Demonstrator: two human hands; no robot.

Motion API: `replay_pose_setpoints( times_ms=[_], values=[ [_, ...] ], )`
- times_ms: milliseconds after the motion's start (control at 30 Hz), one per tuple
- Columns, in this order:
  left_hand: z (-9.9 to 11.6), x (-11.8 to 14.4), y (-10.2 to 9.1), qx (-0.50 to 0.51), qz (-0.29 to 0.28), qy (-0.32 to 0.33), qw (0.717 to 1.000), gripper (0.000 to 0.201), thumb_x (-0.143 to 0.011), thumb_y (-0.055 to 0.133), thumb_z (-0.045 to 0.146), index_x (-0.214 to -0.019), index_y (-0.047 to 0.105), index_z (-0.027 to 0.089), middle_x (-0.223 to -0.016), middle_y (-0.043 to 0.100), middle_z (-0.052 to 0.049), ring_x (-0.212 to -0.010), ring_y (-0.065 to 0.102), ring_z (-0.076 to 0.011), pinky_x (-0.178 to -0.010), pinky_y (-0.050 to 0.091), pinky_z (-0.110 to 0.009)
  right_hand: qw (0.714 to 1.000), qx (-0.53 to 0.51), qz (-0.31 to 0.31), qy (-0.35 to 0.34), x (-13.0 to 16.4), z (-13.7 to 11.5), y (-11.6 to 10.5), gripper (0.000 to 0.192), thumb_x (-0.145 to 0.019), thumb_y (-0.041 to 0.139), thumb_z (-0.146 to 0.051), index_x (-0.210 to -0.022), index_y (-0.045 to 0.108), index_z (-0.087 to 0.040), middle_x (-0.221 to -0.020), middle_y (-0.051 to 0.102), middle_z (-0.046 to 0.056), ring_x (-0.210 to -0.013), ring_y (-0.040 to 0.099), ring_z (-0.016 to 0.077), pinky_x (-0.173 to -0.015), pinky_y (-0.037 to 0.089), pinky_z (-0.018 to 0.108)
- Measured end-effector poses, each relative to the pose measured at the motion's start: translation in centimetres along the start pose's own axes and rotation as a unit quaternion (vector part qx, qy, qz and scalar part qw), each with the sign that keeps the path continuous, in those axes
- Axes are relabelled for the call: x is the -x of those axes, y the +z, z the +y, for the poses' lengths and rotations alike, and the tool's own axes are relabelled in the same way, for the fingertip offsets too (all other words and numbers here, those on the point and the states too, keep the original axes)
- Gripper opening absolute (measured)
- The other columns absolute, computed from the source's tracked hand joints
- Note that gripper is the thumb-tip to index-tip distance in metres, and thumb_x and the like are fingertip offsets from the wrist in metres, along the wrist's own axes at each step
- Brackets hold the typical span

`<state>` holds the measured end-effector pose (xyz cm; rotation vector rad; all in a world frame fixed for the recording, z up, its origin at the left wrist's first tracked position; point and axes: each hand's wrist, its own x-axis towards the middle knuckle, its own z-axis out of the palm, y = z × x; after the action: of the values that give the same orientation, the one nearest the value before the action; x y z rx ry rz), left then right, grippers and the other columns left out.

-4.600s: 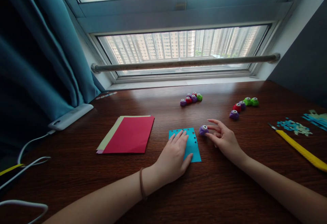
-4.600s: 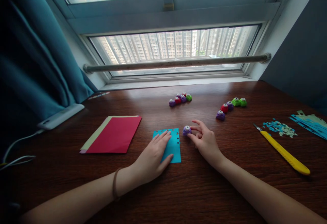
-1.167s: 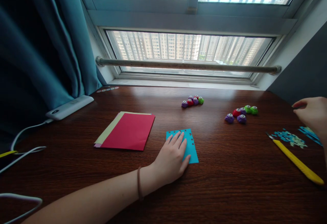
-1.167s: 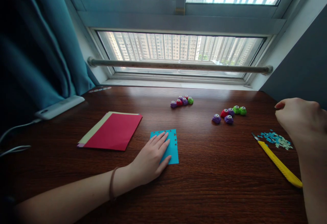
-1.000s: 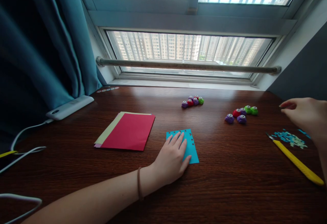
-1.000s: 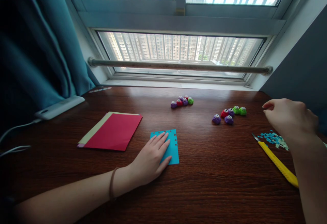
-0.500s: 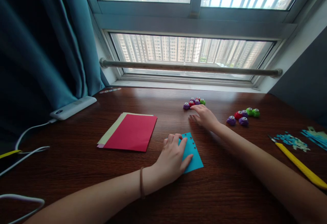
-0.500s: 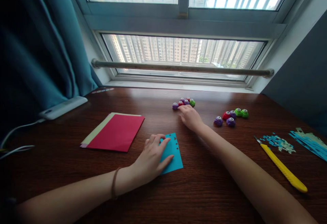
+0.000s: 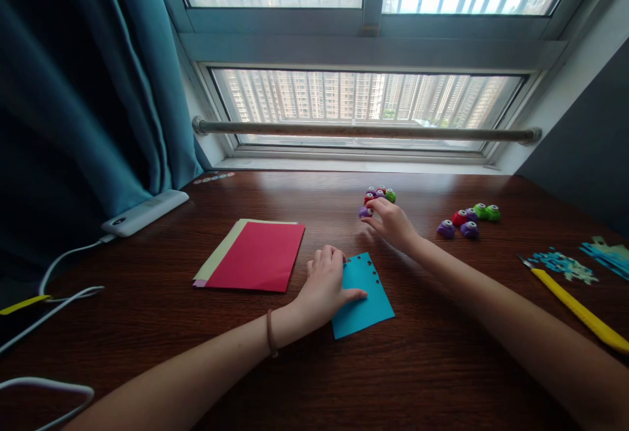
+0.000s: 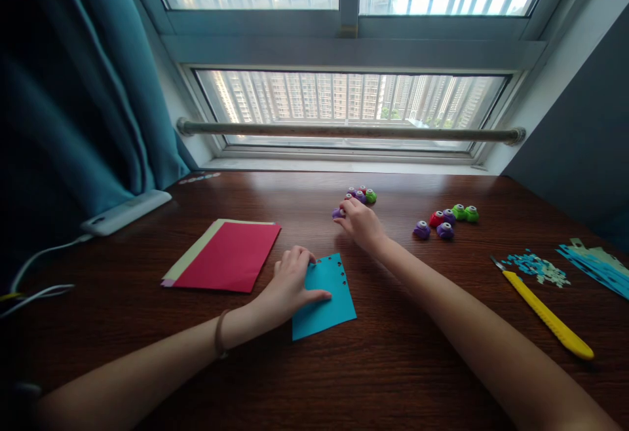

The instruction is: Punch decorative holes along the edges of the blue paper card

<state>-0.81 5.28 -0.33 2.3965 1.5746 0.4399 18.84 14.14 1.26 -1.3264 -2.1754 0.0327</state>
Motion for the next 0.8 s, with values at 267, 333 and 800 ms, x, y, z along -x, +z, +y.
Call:
replay_pose_setpoints(
  times_ms=[267, 333, 800],
  values=[
    [0.1, 0.0, 0.4, 0.012, 0.022, 0.040, 0.999, 0.051, -0.070, 0.071, 0.048, -0.105, 0.049, 0.018, -0.106, 0.049, -0.007, -0.100, 0.044, -0.0268, -0.084, 0.038, -0.041, 0.884, -0.397, -0.011, 0.246, 11.1, -2.4, -2.9, 0.034, -0.075, 0.066, -0.040, -0.096, 0.057, -0.016, -0.072, 0.065, 0.004, -0.058, 0.061, 0.0188, -0.049, 0.050, 0.028],
    [0.2, 0.1, 0.4, 0.008, 0.019, 0.059, 0.998, 0.048, -0.074, 0.069, 0.043, -0.109, 0.049, 0.018, -0.111, 0.049, -0.008, -0.105, 0.043, -0.0267, -0.089, 0.036, -0.042, 0.864, -0.433, -0.008, 0.258, 12.2, -2.3, -2.9, 0.033, -0.074, 0.068, -0.038, -0.096, 0.057, -0.016, -0.075, 0.065, 0.005, -0.063, 0.062, 0.0201, -0.052, 0.051, 0.028],
    [0.2, 0.1, -1.3, -0.013, -0.107, 0.168, 0.980, 0.064, -0.083, 0.055, 0.050, -0.137, 0.027, 0.032, -0.141, 0.032, -0.003, -0.132, 0.015, -0.0344, -0.101, 0.008, -0.065, 0.881, -0.420, -0.008, 0.216, 12.9, -2.1, -2.7, 0.028, -0.075, 0.065, -0.025, -0.102, 0.060, -0.017, -0.096, 0.065, 0.005, -0.084, 0.063, 0.0208, -0.079, 0.051, 0.033]
  ],
)
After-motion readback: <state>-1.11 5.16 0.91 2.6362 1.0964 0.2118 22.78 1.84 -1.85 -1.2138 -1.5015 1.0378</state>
